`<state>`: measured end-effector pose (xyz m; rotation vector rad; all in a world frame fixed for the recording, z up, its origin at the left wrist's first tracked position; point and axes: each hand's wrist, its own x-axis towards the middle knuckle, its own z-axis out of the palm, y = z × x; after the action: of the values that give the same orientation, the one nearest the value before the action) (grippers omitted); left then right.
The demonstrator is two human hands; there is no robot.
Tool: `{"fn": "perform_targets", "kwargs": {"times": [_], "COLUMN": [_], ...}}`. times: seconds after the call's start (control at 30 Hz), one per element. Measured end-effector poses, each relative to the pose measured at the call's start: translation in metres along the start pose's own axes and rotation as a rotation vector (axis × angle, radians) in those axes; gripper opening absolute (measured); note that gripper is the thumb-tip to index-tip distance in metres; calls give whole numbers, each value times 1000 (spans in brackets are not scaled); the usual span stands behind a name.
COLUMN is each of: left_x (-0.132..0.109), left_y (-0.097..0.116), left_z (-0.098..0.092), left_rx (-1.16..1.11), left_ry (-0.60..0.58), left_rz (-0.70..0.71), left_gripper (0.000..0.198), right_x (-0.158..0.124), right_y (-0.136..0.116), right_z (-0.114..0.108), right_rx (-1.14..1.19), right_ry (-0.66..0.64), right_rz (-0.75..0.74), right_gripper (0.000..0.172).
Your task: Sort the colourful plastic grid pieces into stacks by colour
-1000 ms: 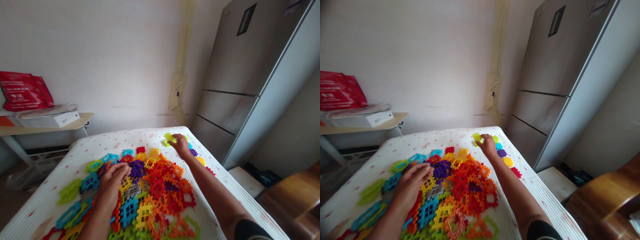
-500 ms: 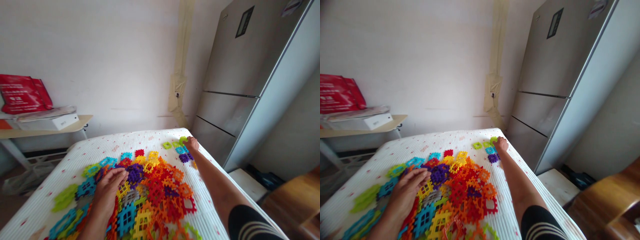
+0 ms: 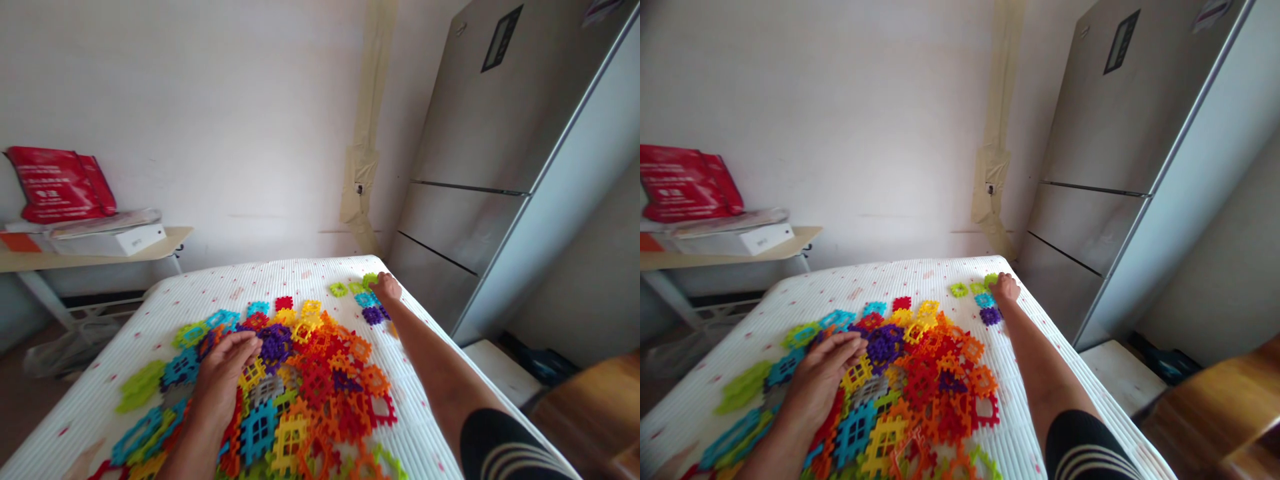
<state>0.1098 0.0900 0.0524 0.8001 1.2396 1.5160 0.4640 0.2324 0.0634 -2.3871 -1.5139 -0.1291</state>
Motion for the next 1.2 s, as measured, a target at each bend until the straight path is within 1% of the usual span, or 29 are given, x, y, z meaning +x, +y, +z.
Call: {"fn": "perform_targets", "kwargs": {"times": [0.17, 0.2, 0.23, 0.3, 0.37, 0.43, 0.53, 0.57, 0.63, 0.7, 0.77, 0.83, 0.93, 1.0, 1.07, 1.13, 1.2], "left_x": [-8, -10, -10, -9, -7, -3, 2, 3, 4, 3, 1, -2, -6, -8, -8, -8, -7], "left_y": [6, 7, 9, 11, 14, 18, 27, 31, 41, 51, 61, 70, 81, 86, 89, 91, 92], "left_z": [4, 6, 7, 7, 3, -5, -20, -25, -34, -42, -48, -54, -62, -67, -70, -74, -77], "left_rx": [1, -5, -16, -35, -62, -121, -220, -230, -218, -190, -174, -175, -210, -270, -356, -403, -381], "left_ry": [-17, -21, -14, 54, 151, 288, 495, 540, 602, 633, 641, 643, 650, 654, 663, 672, 681], "left_rz": [51, 57, 74, 112, 161, 235, 328, 339, 352, 372, 396, 418, 426, 415, 399, 388, 386], "left_gripper": [39, 38, 38, 36, 34, 32, 32, 34, 39, 43, 46, 48, 49, 48, 48, 47, 46], "right_x": [-7, -8, -8, -7, -9, -17, -40, -51, -75, -102, -127, -148, -170, -180, -188, -197, -205], "right_y": [-2, -2, -3, -10, -24, -46, -93, -111, -150, -188, -225, -259, -301, -323, -339, -349, -355], "right_z": [-10, -11, -13, -14, -15, -16, -17, -18, -19, -20, -19, -18, -14, -7, 2, 12, 22], "right_rx": [5, 5, -4, 4, 24, 48, 109, 141, 215, 267, 272, 267, 235, 202, 167, 131, 100], "right_ry": [-42, -38, 7, 106, 137, 127, 89, 61, -36, -132, -177, -216, -267, -298, -329, -357, -381], "right_rz": [-23, -27, -41, -156, -272, -382, -572, -641, -799, -938, -1015, -1074, -1109, -1120, -1127, -1127, -1125], "right_gripper": [40, 42, 43, 45, 42, 36, 32, 32, 31, 31, 33, 35, 42, 47, 52, 57, 57]}}
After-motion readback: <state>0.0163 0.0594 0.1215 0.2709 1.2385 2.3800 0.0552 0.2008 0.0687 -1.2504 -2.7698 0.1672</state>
